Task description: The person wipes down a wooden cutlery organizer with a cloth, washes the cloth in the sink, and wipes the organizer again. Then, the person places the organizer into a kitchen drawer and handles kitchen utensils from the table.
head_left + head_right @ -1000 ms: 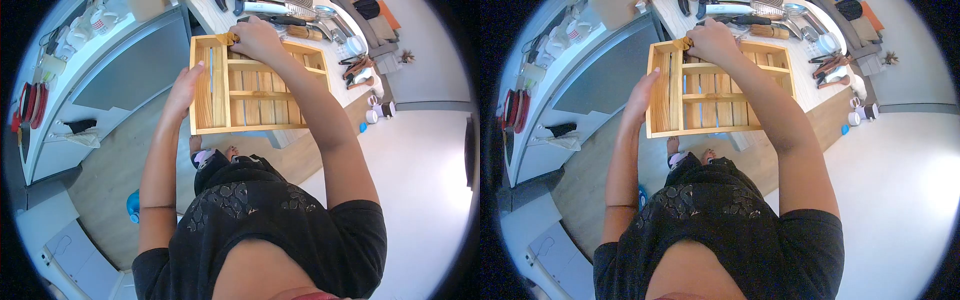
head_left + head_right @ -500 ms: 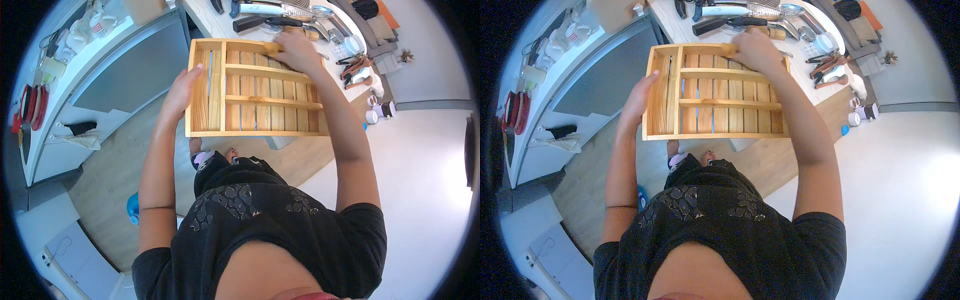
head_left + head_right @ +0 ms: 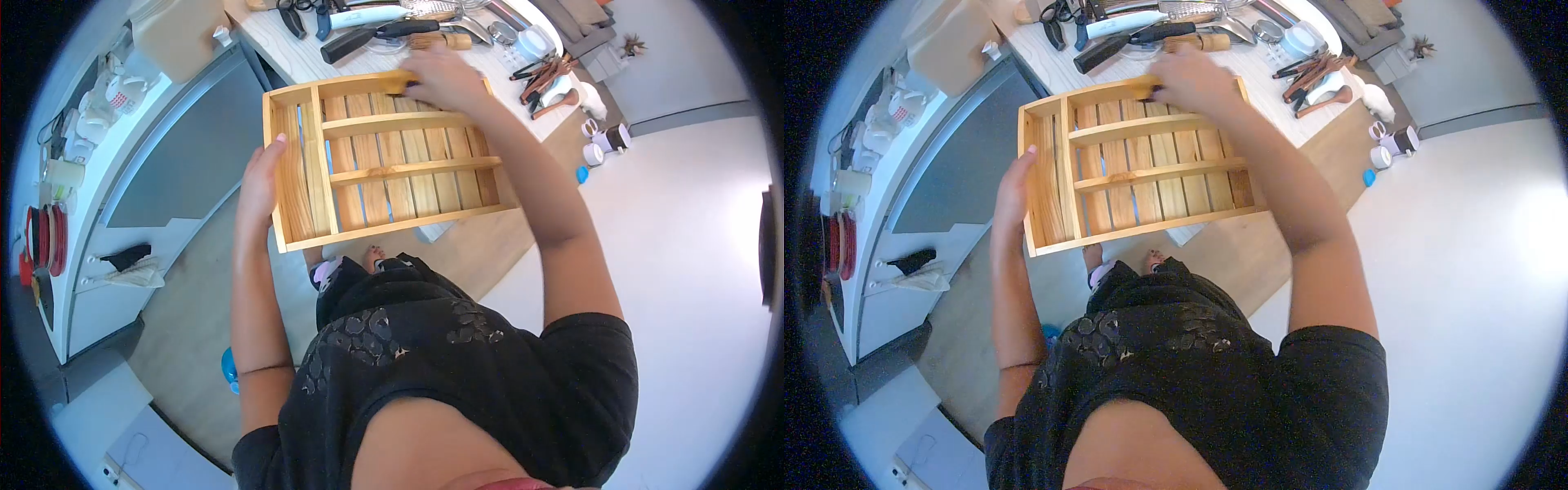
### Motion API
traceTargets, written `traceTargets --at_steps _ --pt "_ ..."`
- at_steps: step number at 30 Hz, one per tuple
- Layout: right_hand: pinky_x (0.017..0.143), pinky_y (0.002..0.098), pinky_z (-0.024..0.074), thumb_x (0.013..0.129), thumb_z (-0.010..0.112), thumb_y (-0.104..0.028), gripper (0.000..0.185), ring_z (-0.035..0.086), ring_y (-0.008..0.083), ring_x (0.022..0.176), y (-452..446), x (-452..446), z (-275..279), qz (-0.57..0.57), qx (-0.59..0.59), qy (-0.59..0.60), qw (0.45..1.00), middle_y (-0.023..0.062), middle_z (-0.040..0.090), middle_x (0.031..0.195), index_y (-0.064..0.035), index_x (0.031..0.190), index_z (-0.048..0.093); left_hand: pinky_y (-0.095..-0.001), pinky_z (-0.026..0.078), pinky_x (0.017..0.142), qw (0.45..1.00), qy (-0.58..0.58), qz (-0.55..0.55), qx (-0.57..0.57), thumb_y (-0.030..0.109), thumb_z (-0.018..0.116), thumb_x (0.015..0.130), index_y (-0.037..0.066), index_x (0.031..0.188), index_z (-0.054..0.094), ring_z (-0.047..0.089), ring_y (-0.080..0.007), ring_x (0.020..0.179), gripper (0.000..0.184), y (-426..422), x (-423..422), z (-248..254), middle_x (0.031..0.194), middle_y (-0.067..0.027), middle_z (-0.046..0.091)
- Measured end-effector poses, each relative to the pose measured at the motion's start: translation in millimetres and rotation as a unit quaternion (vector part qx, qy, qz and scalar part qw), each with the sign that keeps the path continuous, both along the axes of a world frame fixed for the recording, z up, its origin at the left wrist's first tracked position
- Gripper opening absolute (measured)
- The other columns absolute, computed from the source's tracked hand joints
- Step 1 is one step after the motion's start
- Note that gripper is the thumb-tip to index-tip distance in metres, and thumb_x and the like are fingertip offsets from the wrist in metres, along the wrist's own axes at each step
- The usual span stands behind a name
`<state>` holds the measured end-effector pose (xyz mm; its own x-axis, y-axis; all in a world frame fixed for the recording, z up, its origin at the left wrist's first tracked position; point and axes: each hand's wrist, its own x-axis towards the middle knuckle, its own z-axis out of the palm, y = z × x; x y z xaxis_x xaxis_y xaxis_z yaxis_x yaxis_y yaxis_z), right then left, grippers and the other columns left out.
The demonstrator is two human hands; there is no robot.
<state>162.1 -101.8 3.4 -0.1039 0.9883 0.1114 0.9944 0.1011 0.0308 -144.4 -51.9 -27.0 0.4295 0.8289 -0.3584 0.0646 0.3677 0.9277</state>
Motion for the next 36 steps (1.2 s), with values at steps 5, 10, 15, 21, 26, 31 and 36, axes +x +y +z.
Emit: traceTargets --at_steps 5,10,15,21,26,31,36 --pt "0.084 0.0393 0.044 0.074 0.063 -0.02 0.029 0.053 0.0302 0.09 -47 54 14 -0.119 -0.067 -0.067 0.988 0.0052 0.06 0.097 -0.0121 0.101 0.061 -0.027 0.044 0.077 0.999 -0.027 0.0 -0.018 0.037 0.056 0.085 -0.003 0.102 0.053 0.058 -0.0159 0.085 0.044 8 1 -16 0.095 -0.0112 0.06" --pt "0.078 0.037 0.0481 0.076 0.06 -0.016 0.028 0.06 0.0267 0.087 -55 60 45 -0.183 0.003 0.116 0.976 0.0111 0.062 0.093 -0.0103 0.103 0.056 -0.0281 0.044 0.08 1.0 0.004 -0.017 0.001 0.039 0.054 0.086 -0.003 0.109 0.052 0.057 -0.0158 0.088 0.047 4 3 3 0.099 -0.0112 0.059" --pt "0.072 0.0307 0.0487 0.074 0.067 -0.011 0.021 0.06 0.0216 0.083 -56 64 77 -0.137 0.06 0.06 0.987 0.0067 0.058 0.09 -0.007 0.091 0.057 -0.0286 0.044 0.08 0.999 -0.005 -0.03 -0.038 0.038 0.054 0.086 -0.003 0.112 0.05 0.057 -0.0159 0.089 0.048 10 2 -1 0.1 -0.011 0.059" --pt "0.078 0.0309 0.0456 0.077 0.064 -0.022 0.017 0.049 0.0222 0.092 -60 34 39 0.035 -0.052 -0.144 0.988 0.0001 0.049 0.106 -0.0088 0.088 0.061 -0.0284 0.046 0.074 0.996 -0.042 0.003 -0.08 0.035 0.056 0.085 -0.002 0.109 0.05 0.058 -0.0146 0.085 0.045 4 3 4 0.095 -0.0108 0.058" --pt "0.077 0.0322 0.0453 0.081 0.047 -0.025 0.025 0.046 0.0253 0.091 -67 30 38 -0.039 -0.093 -0.215 0.971 0.0029 0.047 0.102 -0.006 0.08 0.064 -0.0275 0.048 0.069 0.997 -0.036 0.032 -0.059 0.031 0.059 0.081 -0.002 0.103 0.05 0.059 -0.0141 0.079 0.04 -2 4 1 0.09 -0.0096 0.058" --pt "0.077 0.034 0.0454 0.079 0.049 -0.022 0.025 0.046 0.0287 0.09 -50 23 28 -0.045 -0.148 -0.205 0.967 0.0064 0.046 0.102 -0.0026 0.075 0.065 -0.0264 0.046 0.067 0.988 -0.093 0.052 -0.115 0.025 0.061 0.077 -0.002 0.095 0.053 0.058 -0.0147 0.071 0.034 -1 3 -8 0.082 -0.0077 0.059" --pt "0.081 0.038 0.0445 0.083 0.046 -0.021 0.029 0.048 0.0321 0.093 -47 15 35 -0.068 -0.241 -0.199 0.948 0.0124 0.047 0.102 0.0017 0.082 0.064 -0.0252 0.045 0.066 0.991 -0.07 0.08 -0.077 0.027 0.063 0.076 -0.001 0.091 0.055 0.058 -0.0134 0.071 0.033 -1 4 -3 0.082 -0.0076 0.059"
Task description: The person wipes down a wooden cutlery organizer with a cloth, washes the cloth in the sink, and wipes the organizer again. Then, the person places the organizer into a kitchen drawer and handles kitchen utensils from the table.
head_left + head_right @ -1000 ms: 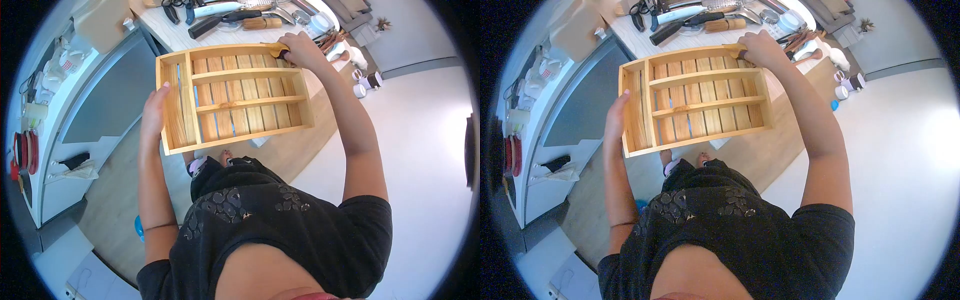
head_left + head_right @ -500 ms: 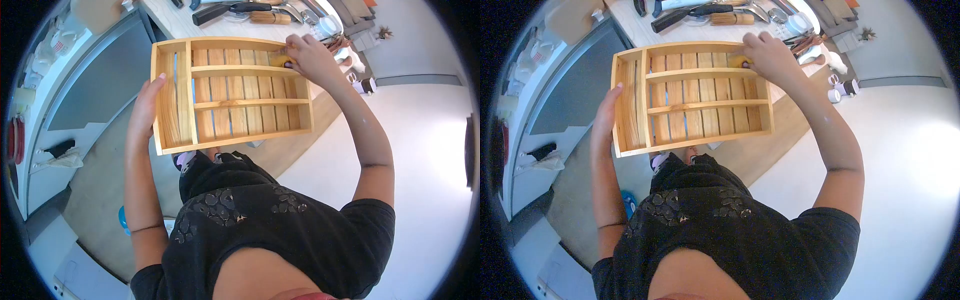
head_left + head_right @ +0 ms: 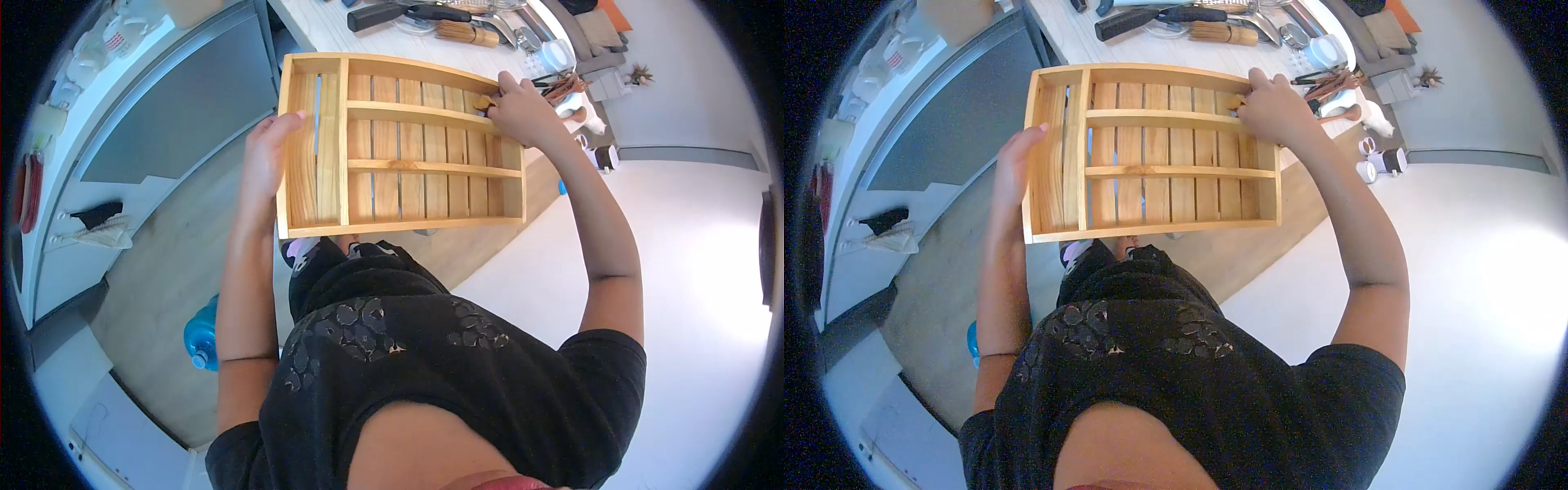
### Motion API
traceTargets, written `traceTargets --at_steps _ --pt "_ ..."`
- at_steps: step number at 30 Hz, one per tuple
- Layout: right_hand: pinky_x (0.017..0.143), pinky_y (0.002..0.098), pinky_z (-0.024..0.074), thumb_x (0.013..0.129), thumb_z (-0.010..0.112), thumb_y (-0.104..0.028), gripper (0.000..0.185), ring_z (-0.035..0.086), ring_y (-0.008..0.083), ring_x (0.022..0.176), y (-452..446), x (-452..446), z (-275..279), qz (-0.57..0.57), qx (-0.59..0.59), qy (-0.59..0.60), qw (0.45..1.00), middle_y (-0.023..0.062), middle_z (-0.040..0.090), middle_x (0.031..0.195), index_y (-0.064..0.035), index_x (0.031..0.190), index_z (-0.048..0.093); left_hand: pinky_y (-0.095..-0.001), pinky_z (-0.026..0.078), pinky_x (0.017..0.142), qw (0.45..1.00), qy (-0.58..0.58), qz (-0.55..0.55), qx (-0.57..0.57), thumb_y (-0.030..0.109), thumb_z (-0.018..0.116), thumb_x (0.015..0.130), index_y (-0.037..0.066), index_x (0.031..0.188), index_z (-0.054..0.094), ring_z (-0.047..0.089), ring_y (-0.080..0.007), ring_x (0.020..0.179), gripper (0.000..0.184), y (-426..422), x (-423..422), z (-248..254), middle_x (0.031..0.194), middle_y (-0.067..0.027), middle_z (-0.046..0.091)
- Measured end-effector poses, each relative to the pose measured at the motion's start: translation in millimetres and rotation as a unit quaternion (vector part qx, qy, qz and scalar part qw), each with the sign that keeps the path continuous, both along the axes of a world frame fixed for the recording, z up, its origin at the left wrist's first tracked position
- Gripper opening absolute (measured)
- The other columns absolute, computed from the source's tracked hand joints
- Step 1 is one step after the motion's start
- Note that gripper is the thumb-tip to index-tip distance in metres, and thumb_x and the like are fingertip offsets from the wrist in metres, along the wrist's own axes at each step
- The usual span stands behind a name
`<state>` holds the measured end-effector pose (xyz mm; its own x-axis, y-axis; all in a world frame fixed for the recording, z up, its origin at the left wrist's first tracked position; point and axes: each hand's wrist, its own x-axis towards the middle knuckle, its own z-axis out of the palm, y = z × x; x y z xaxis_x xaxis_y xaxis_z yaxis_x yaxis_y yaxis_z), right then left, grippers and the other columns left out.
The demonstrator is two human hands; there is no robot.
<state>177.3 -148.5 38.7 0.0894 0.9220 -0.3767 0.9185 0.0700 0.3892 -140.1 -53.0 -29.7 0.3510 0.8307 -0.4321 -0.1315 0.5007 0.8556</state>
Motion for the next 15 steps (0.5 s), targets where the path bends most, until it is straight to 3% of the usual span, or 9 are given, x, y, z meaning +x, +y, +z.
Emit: traceTargets --at_steps 2,6,8,11,15 --pt "0.083 0.04 0.043 0.086 0.044 -0.022 0.03 0.049 0.0307 0.097 2 -4 4 -0.142 0.033 0.08 0.986 0.0146 0.049 0.1 0.0029 0.09 0.061 -0.0252 0.045 0.067 1.0 0.01 -0.02 -0.021 0.029 0.063 0.076 -0.002 0.093 0.055 0.058 -0.0136 0.071 0.036 2 0 6 0.083 -0.0075 0.059" --pt "0.084 0.0394 0.0423 0.086 0.048 -0.029 0.033 0.051 0.0289 0.094 20 -11 5 -0.175 -0.038 0.135 0.975 0.0142 0.05 0.099 0.0008 0.096 0.06 -0.0257 0.046 0.066 0.999 0.019 -0.035 0.004 0.03 0.063 0.078 -0.003 0.095 0.055 0.058 -0.0139 0.071 0.038 9 -2 1 0.085 -0.0076 0.06" --pt "0.079 0.0355 0.0448 0.087 0.052 -0.033 0.034 0.055 0.0274 0.086 24 -38 12 -0.041 0.117 0.309 0.943 0.0134 0.053 0.099 -0.0026 0.1 0.062 -0.0259 0.047 0.067 0.997 0.007 -0.07 0.019 0.03 0.063 0.079 -0.003 0.098 0.055 0.059 -0.0141 0.072 0.039 10 -1 10 0.086 -0.0081 0.061" --pt "0.073 0.0322 0.0469 0.087 0.055 -0.033 0.033 0.058 0.0254 0.076 21 -69 16 -0.11 0.175 0.391 0.897 0.0127 0.058 0.094 -0.0061 0.105 0.062 -0.0261 0.047 0.067 0.997 -0.004 -0.072 0.013 0.029 0.063 0.08 -0.004 0.099 0.055 0.06 -0.0141 0.073 0.039 13 0 6 0.087 -0.0087 0.061" --pt "0.07 0.0312 0.0472 0.086 0.057 -0.028 0.031 0.06 0.0245 0.073 16 -52 17 -0.219 0.074 0.44 0.868 0.0125 0.062 0.087 -0.0079 0.109 0.061 -0.0255 0.047 0.068 0.998 0.002 -0.069 0.008 0.029 0.063 0.079 -0.004 0.099 0.055 0.06 -0.0136 0.073 0.04 12 2 9 0.086 -0.0086 0.061"
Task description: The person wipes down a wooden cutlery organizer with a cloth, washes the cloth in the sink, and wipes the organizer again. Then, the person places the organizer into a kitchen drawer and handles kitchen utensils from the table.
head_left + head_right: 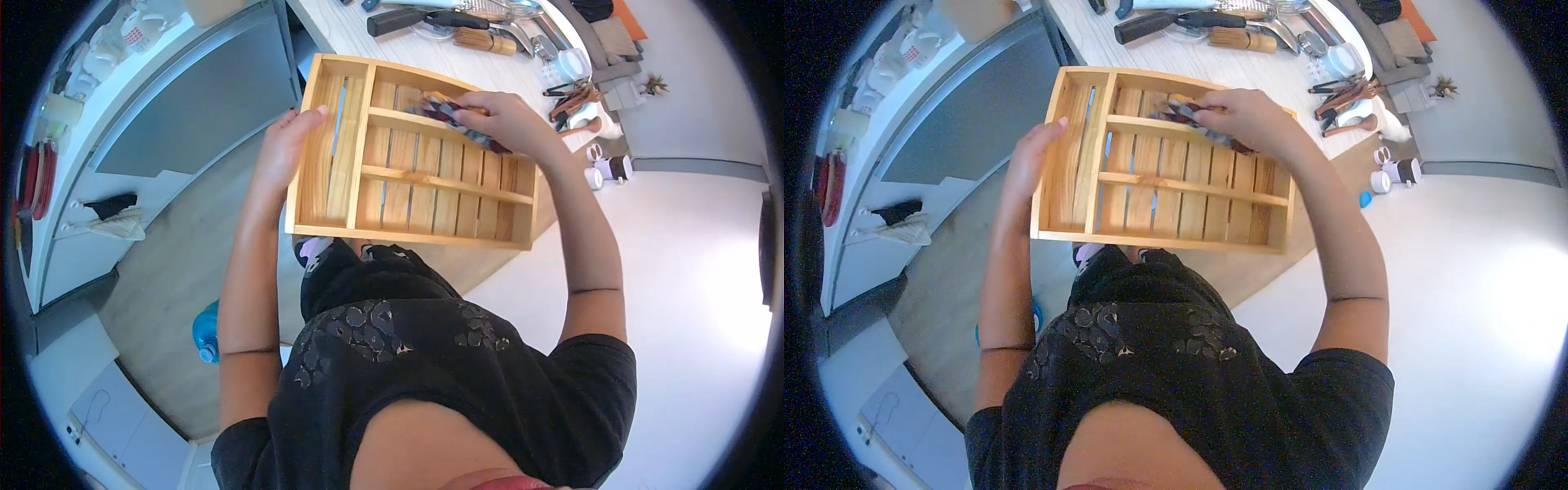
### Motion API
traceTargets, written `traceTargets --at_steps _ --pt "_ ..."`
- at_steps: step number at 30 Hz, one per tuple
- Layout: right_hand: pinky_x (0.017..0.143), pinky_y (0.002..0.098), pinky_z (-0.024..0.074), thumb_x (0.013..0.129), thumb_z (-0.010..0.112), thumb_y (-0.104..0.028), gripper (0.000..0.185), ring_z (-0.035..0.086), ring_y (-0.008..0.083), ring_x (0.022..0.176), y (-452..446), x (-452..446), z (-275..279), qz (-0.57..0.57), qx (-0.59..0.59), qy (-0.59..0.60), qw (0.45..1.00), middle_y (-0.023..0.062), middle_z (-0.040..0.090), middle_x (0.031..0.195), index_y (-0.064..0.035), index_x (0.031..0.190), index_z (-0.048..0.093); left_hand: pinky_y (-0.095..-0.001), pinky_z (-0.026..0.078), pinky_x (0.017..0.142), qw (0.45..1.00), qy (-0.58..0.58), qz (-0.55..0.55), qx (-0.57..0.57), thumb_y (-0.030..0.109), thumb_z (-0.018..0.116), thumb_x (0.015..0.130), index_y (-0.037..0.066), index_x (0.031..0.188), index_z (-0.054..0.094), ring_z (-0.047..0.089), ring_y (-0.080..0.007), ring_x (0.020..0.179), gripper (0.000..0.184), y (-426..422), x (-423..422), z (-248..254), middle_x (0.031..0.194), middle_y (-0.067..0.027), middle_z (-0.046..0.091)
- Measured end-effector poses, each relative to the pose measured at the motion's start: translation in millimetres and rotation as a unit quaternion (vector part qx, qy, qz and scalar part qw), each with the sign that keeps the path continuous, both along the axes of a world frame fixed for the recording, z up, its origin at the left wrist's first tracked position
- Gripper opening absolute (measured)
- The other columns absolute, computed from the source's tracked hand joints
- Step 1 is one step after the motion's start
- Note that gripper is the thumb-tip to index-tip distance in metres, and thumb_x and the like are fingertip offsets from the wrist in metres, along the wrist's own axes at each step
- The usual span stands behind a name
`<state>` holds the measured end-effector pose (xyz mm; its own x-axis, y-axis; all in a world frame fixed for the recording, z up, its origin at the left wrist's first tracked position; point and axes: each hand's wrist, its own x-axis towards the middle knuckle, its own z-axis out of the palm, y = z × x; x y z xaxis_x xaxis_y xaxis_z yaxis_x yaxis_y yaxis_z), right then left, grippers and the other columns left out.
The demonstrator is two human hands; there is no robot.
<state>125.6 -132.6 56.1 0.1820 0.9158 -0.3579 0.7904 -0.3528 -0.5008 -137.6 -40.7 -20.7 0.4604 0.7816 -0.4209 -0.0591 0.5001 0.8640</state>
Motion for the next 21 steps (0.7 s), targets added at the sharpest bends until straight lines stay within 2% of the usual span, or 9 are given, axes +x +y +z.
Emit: traceTargets --at_steps 2,4,7,9,11,14,17,21 --pt "0.069 0.037 0.0489 0.083 0.058 -0.029 0.029 0.062 0.0274 0.076 -5 23 10 0.048 -0.042 -0.091 0.994 0.0138 0.064 0.087 -0.0075 0.101 0.063 -0.0247 0.046 0.068 1.0 0.022 -0.01 0.006 0.028 0.063 0.08 -0.004 0.1 0.056 0.06 -0.0128 0.074 0.038 2 2 3 0.087 -0.0078 0.062" --pt "0.068 0.0386 0.0495 0.081 0.058 -0.027 0.027 0.062 0.0287 0.076 -15 51 14 0.131 -0.001 -0.24 0.962 0.0151 0.064 0.087 -0.0065 0.098 0.064 -0.0243 0.046 0.069 0.999 0.031 -0.008 0.011 0.027 0.063 0.08 -0.003 0.1 0.057 0.06 -0.0123 0.075 0.037 4 1 -1 0.088 -0.0075 0.062" --pt "0.066 0.0387 0.049 0.081 0.057 -0.024 0.023 0.062 0.0285 0.074 -34 58 55 0.073 0.013 -0.254 0.964 0.0149 0.064 0.081 -0.0058 0.094 0.064 -0.024 0.046 0.069 0.999 0.039 -0.005 0.019 0.027 0.063 0.08 -0.003 0.1 0.058 0.06 -0.0117 0.076 0.036 3 0 2 0.089 -0.0072 0.063" --pt "0.066 0.0404 0.0484 0.081 0.056 -0.023 0.022 0.062 0.0276 0.072 -43 50 71 -0.068 -0.021 -0.214 0.974 0.0132 0.063 0.076 -0.0055 0.09 0.065 -0.0241 0.046 0.069 0.999 0.041 -0.018 0.025 0.027 0.063 0.08 -0.003 0.099 0.058 0.06 -0.0115 0.076 0.036 3 0 2 0.09 -0.0072 0.063" --pt "0.067 0.041 0.048 0.081 0.057 -0.022 0.02 0.062 0.0274 0.073 -50 44 69 -0.103 -0.012 -0.209 0.972 0.0121 0.063 0.073 -0.0054 0.088 0.065 -0.0241 0.046 0.069 0.999 0.029 -0.015 -0.011 0.026 0.062 0.081 -0.002 0.1 0.058 0.06 -0.0118 0.074 0.035 4 1 -4 0.089 -0.0075 0.063" --pt "0.068 0.0398 0.0481 0.081 0.056 -0.021 0.02 0.062 0.0282 0.077 -51 47 52 0.022 0.03 -0.297 0.954 0.0132 0.063 0.078 -0.0057 0.088 0.066 -0.0247 0.047 0.068 0.999 0.027 -0.012 -0.031 0.026 0.061 0.081 -0.002 0.101 0.057 0.061 -0.0126 0.074 0.035 0 3 3 0.088 -0.0081 0.063" --pt "0.069 0.0366 0.0454 0.081 0.06 -0.02 0.02 0.059 0.0274 0.077 -48 43 38 0.024 0.038 -0.303 0.952 0.0127 0.061 0.081 -0.0033 0.091 0.064 -0.0254 0.047 0.067 0.999 0.029 -0.008 -0.035 0.026 0.06 0.082 -0.002 0.101 0.056 0.061 -0.0134 0.074 0.035 -2 5 8 0.088 -0.0087 0.062" --pt "0.071 0.039 0.046 0.083 0.057 -0.022 0.022 0.06 0.029 0.078 -41 41 21 0.025 0.051 -0.283 0.957 0.0136 0.062 0.083 -0.003 0.092 0.064 -0.0257 0.048 0.066 0.999 0.031 -0.014 -0.03 0.027 0.06 0.082 -0.003 0.101 0.056 0.061 -0.0136 0.073 0.036 0 5 3 0.088 -0.009 0.062"
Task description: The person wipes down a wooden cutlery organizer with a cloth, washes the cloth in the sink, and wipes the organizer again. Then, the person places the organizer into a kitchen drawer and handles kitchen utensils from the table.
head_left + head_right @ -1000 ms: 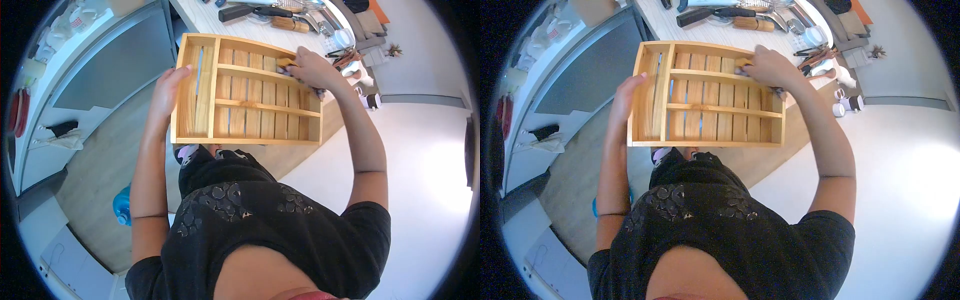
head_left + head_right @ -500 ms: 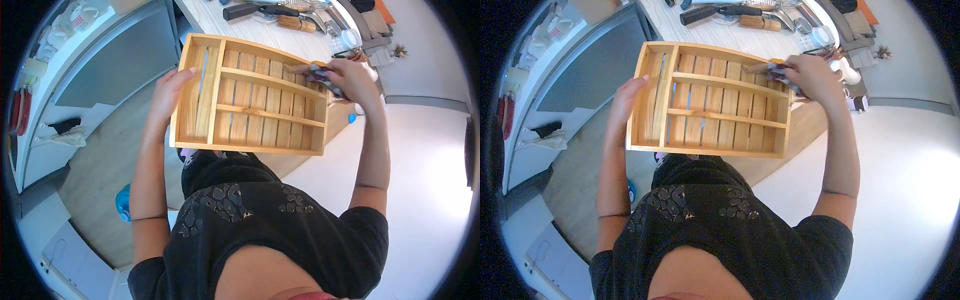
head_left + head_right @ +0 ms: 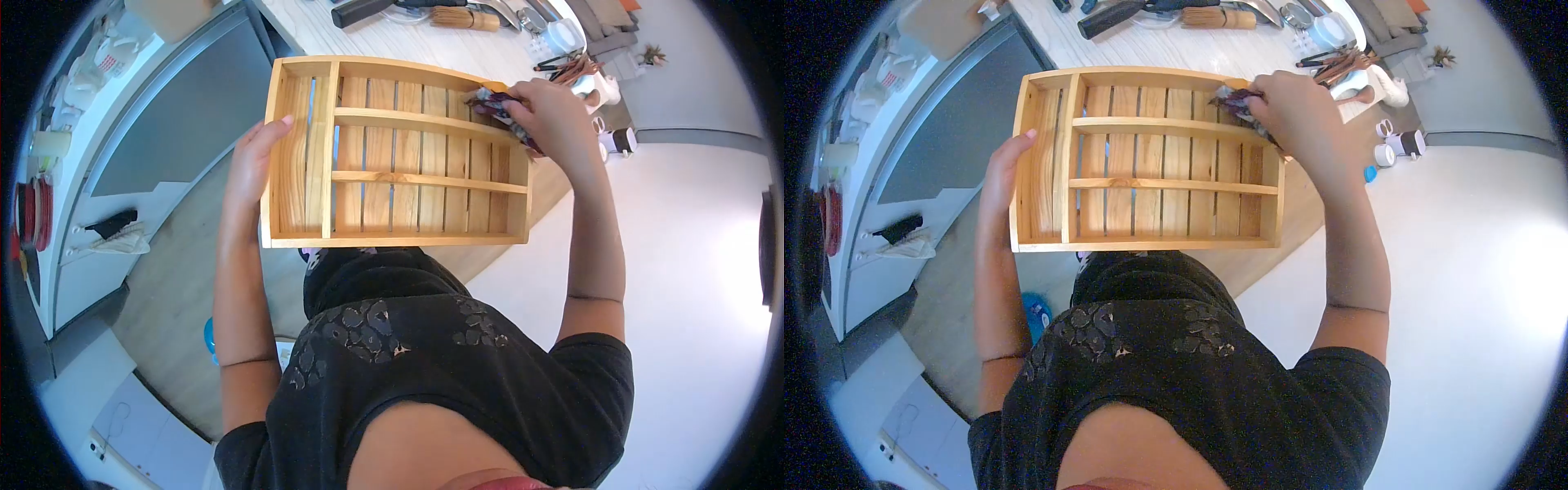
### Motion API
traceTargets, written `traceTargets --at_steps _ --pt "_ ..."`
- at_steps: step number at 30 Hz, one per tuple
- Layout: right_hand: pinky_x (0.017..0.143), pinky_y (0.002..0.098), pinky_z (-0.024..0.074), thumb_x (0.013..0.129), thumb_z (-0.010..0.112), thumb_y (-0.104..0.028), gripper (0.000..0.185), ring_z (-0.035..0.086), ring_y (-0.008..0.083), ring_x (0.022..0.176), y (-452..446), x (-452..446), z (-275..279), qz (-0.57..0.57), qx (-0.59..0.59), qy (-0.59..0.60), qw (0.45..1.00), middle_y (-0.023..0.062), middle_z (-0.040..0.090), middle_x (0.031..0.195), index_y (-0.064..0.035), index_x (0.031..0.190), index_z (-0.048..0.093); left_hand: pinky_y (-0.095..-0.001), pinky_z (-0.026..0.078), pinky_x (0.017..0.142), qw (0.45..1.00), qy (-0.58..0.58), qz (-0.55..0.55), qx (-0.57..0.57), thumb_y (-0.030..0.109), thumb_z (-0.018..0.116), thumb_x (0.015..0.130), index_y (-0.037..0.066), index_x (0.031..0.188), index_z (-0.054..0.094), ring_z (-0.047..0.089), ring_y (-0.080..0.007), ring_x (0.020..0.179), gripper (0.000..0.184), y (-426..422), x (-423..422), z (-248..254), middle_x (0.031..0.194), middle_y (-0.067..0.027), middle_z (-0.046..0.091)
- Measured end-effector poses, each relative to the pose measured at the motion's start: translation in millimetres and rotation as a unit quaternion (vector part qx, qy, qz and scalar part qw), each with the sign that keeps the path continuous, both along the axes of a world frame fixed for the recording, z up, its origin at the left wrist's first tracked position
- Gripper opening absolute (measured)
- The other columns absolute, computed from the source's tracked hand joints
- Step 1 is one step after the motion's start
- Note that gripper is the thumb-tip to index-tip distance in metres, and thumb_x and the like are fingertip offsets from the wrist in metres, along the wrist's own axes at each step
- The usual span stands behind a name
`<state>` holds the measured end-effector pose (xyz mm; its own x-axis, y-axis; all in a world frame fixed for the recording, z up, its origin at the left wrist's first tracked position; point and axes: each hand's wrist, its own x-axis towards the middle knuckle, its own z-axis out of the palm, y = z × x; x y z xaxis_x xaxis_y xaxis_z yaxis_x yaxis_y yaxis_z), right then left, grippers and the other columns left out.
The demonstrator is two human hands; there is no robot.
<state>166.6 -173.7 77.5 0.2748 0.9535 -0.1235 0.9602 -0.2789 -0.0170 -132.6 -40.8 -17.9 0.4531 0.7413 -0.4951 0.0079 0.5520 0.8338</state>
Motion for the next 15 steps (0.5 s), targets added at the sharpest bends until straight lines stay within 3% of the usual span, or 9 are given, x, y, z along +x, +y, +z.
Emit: traceTargets --at_steps 7,10,12,15 --pt "0.073 0.039 0.0484 0.083 0.054 -0.025 0.024 0.062 0.0292 0.082 47 -39 -44 0.008 -0.06 -0.015 0.998 0.0137 0.064 0.088 -0.0067 0.093 0.066 -0.026 0.048 0.067 1.0 0.002 -0.015 0.004 0.026 0.06 0.082 -0.005 0.101 0.056 0.061 -0.0138 0.074 0.037 2 -4 2 0.088 -0.0101 0.063" --pt "0.075 0.0404 0.0497 0.08 0.055 -0.021 0.021 0.063 0.0304 0.08 71 -64 -56 0.012 -0.033 0.054 0.998 0.0135 0.065 0.084 -0.0096 0.092 0.068 -0.0261 0.049 0.067 1.0 0.008 -0.024 0.014 0.025 0.059 0.082 -0.006 0.101 0.056 0.062 -0.0139 0.073 0.036 2 -4 5 0.087 -0.0102 0.063" --pt "0.073 0.0393 0.0485 0.08 0.057 -0.02 0.023 0.061 0.03 0.08 83 -74 -70 0.174 0.117 0.197 0.958 0.015 0.064 0.087 -0.0061 0.097 0.065 -0.0262 0.049 0.067 1.0 0.013 -0.022 0.017 0.025 0.059 0.082 -0.006 0.101 0.056 0.062 -0.014 0.073 0.036 0 -3 6 0.087 -0.0102 0.063" --pt "0.074 0.0383 0.0488 0.08 0.057 -0.018 0.022 0.062 0.0282 0.079 89 -71 -57 0.205 0.088 0.3 0.928 0.0152 0.065 0.087 -0.0063 0.097 0.065 -0.0263 0.048 0.066 0.999 0.025 -0.021 0.018 0.026 0.06 0.082 -0.006 0.099 0.056 0.061 -0.0139 0.073 0.036 0 -3 8 0.087 -0.0102 0.063"
